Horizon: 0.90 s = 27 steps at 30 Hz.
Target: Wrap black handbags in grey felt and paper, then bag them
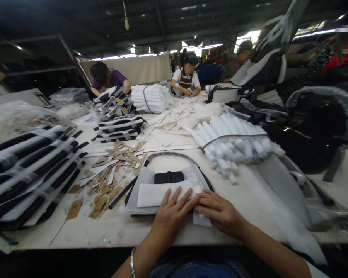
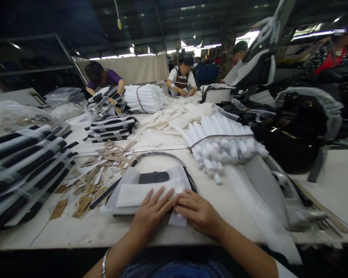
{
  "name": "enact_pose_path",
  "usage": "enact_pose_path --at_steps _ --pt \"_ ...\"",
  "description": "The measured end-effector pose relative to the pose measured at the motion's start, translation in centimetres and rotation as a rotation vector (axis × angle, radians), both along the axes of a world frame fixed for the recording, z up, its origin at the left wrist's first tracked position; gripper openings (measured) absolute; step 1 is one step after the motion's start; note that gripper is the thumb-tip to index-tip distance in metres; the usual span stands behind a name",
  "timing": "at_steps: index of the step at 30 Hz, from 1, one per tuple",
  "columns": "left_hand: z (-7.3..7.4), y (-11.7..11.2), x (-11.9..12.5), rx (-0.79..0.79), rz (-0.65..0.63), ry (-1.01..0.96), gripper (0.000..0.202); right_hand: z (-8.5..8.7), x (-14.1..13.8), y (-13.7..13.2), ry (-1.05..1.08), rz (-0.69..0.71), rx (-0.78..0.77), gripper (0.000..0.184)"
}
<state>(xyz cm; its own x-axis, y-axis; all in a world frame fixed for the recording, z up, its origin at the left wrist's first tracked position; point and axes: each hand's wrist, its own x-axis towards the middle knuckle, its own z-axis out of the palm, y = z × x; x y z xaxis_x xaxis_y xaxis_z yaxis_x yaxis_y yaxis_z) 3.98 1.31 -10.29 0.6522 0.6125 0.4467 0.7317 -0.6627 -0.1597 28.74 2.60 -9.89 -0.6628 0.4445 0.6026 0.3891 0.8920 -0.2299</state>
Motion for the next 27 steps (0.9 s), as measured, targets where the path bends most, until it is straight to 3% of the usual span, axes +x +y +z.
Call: enact_pose_path --at_steps 4,11,15,17,23,27 --pt "-0.2 0.0 -0.1 0.019 -0.002 -0.009 0.048 0.7 -0.4 -0.9 0.010 0.020 0.025 0.045" --pt "-0.4 0.0 -0.2 0.010 -0.027 -0.033 0.048 1.8 0.4 -1.6 0.086 0.063 -0.073 0.038" --pt "-0.3 0.1 -0.3 -0.101 0.024 0.001 0.056 2.4 1.8 -3.4 0.317 -0.299 -0.207 0.022" --pt "0.0 0.1 -0.3 -0.158 0.043 0.013 0.060 1.8 2.2 -4.5 0.342 -0.407 -0.244 0.014" --pt "0.7 0.2 -0.1 -0.235 0.048 0.006 0.070 -1.5 1.4 -5.6 0.009 -0.430 -0.249 0.022" --pt "0.8 0.1 0.0 -0.232 0.045 0.001 0.074 -2.2 0.4 -4.6 -0.170 -0.510 -0.217 0.016"
